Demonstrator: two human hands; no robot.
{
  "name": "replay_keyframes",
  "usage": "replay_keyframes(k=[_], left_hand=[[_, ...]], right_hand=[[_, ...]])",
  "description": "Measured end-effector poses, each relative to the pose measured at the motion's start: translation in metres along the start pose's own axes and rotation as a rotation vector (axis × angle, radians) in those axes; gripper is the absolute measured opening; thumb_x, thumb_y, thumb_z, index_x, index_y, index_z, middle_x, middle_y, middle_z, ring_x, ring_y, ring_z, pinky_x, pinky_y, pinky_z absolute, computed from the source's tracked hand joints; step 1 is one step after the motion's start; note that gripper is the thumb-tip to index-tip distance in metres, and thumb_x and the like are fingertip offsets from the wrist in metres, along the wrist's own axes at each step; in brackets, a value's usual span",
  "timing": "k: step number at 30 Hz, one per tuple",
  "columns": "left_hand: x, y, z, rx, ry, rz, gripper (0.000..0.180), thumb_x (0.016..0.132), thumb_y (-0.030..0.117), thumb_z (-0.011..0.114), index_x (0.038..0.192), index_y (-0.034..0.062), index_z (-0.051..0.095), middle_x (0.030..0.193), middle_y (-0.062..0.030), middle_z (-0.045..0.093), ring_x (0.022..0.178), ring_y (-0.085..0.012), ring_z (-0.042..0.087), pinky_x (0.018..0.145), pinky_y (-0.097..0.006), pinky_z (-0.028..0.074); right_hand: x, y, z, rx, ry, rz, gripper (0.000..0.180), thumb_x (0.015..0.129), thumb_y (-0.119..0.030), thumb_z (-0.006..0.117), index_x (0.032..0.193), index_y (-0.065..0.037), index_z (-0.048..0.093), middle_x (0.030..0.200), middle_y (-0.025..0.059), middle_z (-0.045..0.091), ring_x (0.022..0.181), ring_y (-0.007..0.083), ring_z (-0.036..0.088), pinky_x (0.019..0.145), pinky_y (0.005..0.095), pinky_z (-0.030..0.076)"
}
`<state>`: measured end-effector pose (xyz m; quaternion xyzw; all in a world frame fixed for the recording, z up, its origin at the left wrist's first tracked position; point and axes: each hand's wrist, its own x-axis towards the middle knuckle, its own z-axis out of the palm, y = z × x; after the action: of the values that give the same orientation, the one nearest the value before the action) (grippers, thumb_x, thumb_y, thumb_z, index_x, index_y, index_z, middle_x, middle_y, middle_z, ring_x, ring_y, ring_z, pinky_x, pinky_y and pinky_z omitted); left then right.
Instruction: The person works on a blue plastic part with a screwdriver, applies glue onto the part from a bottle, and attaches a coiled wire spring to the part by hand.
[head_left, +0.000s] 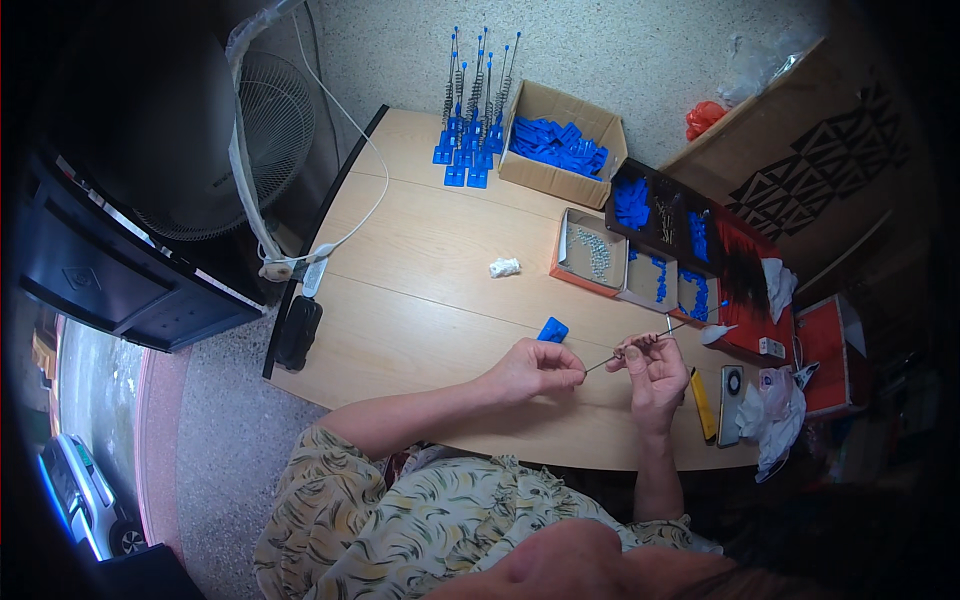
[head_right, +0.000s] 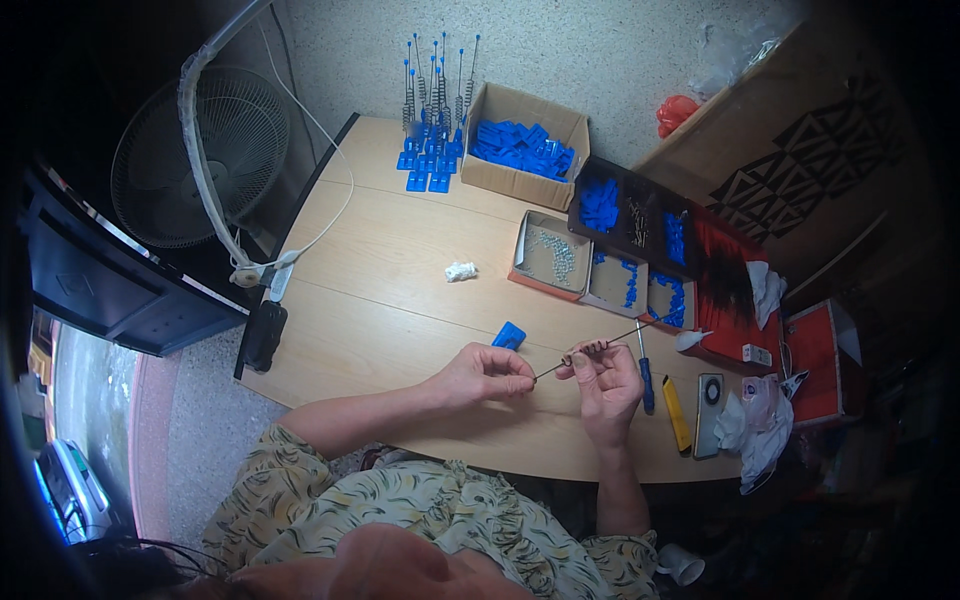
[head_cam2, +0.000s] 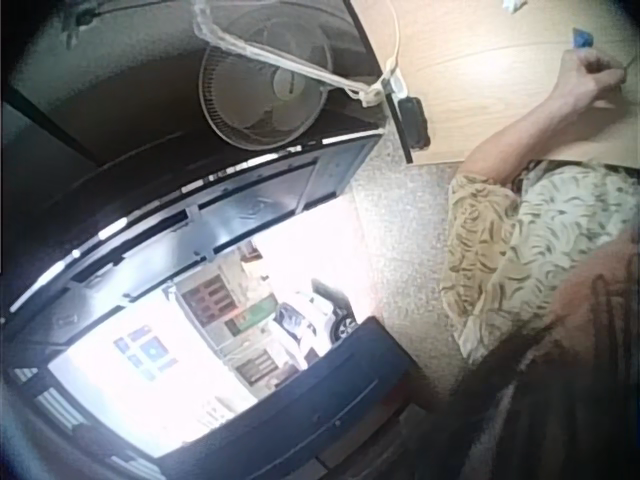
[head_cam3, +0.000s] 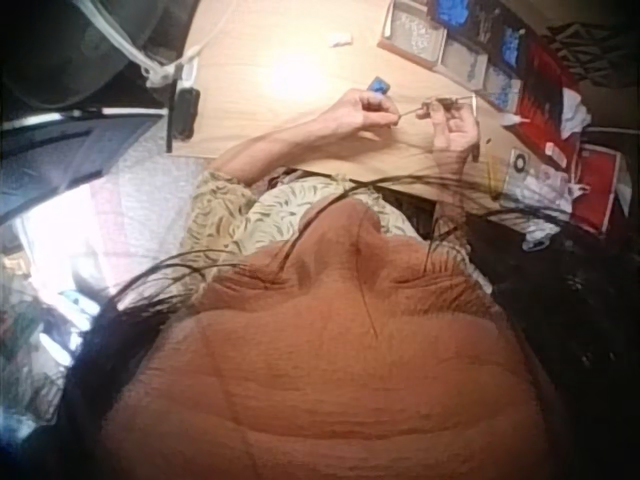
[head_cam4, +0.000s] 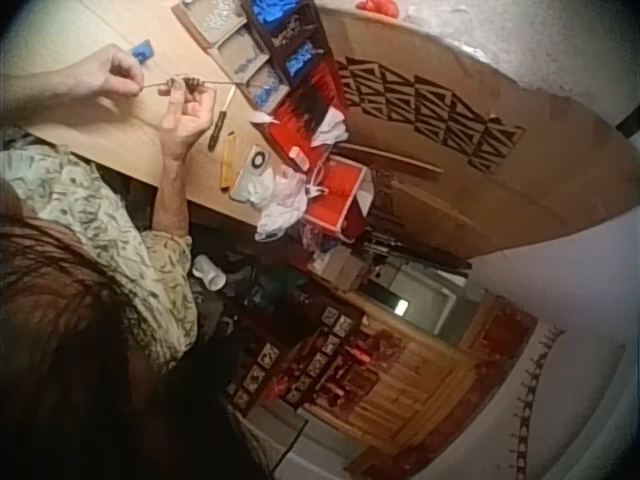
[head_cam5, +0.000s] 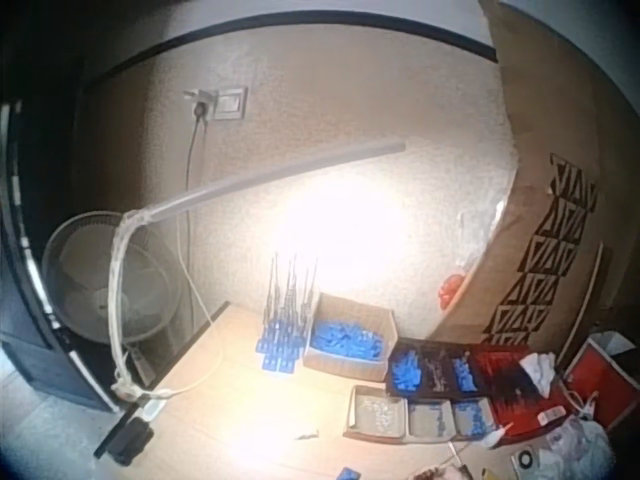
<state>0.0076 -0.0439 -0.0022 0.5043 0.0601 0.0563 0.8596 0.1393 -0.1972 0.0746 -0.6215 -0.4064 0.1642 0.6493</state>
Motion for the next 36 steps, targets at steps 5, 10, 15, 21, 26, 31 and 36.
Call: replay_keyframes(k=[5,10,15,21,26,31,36], left_hand=[[0.001,-0.001,-0.001,-0.026,0.017,-0.015,0.012,0.094,0.011,0.072,0.102,0.0019,0.072,0.091,-0.0029,0.071,0.084,-0.0088,0.066,0.079,-0.025,0.054],[0.002,0.001,-0.002,-0.044,0.009,-0.044,0.013,0.093,0.012,0.073,0.102,0.0026,0.072,0.091,-0.0029,0.071,0.084,-0.0085,0.066,0.078,-0.025,0.053],[0.002,0.001,-0.003,-0.051,0.030,-0.049,0.012,0.092,0.012,0.074,0.100,0.0030,0.072,0.090,-0.0026,0.071,0.081,-0.0079,0.065,0.074,-0.024,0.052],[0.002,0.000,-0.002,-0.055,0.055,-0.022,0.010,0.092,0.010,0.074,0.098,0.0033,0.072,0.088,-0.0018,0.070,0.079,-0.0070,0.064,0.073,-0.023,0.051],[0.004,0.002,-0.003,-0.018,0.026,-0.025,0.011,0.092,0.011,0.075,0.100,0.0030,0.073,0.088,-0.0022,0.071,0.080,-0.0070,0.064,0.073,-0.023,0.052],[0.001,0.008,-0.002,0.001,-0.004,-0.019,0.014,0.092,0.012,0.075,0.102,0.0025,0.073,0.090,-0.0032,0.072,0.081,-0.0075,0.066,0.075,-0.024,0.053],[0.005,0.005,-0.001,0.011,0.022,0.018,0.016,0.094,0.012,0.074,0.104,0.0003,0.073,0.093,-0.0041,0.073,0.081,-0.0077,0.066,0.075,-0.024,0.053]], right_hand=[[-0.001,0.004,0.001,-0.024,0.018,-0.013,0.012,0.099,-0.002,0.060,0.108,0.003,0.054,0.098,0.0111,0.065,0.083,0.0146,0.067,0.075,0.0282,0.059],[0.000,0.008,-0.002,0.026,-0.002,-0.031,0.013,0.099,-0.001,0.059,0.110,0.003,0.053,0.101,0.0116,0.063,0.085,0.0147,0.066,0.077,0.0290,0.059],[-0.004,0.012,0.000,0.047,0.001,-0.059,0.014,0.099,0.000,0.059,0.111,0.003,0.052,0.104,0.0127,0.062,0.088,0.0156,0.065,0.078,0.0315,0.061],[-0.007,0.014,0.003,0.058,0.025,-0.089,0.013,0.098,0.001,0.058,0.110,0.003,0.053,0.105,0.0132,0.061,0.090,0.0165,0.065,0.079,0.0331,0.061],[-0.003,0.009,-0.001,0.036,-0.013,0.013,0.012,0.098,0.000,0.059,0.109,0.003,0.054,0.101,0.0120,0.063,0.085,0.0150,0.066,0.077,0.0295,0.059],[-0.006,0.011,0.007,0.052,-0.064,0.043,0.012,0.099,-0.003,0.061,0.107,0.004,0.055,0.097,0.0115,0.065,0.083,0.0137,0.066,0.076,0.0267,0.057],[0.004,0.013,0.003,0.062,-0.071,0.136,0.013,0.099,-0.004,0.061,0.108,0.004,0.055,0.096,0.0103,0.065,0.081,0.0128,0.066,0.075,0.0258,0.056]])
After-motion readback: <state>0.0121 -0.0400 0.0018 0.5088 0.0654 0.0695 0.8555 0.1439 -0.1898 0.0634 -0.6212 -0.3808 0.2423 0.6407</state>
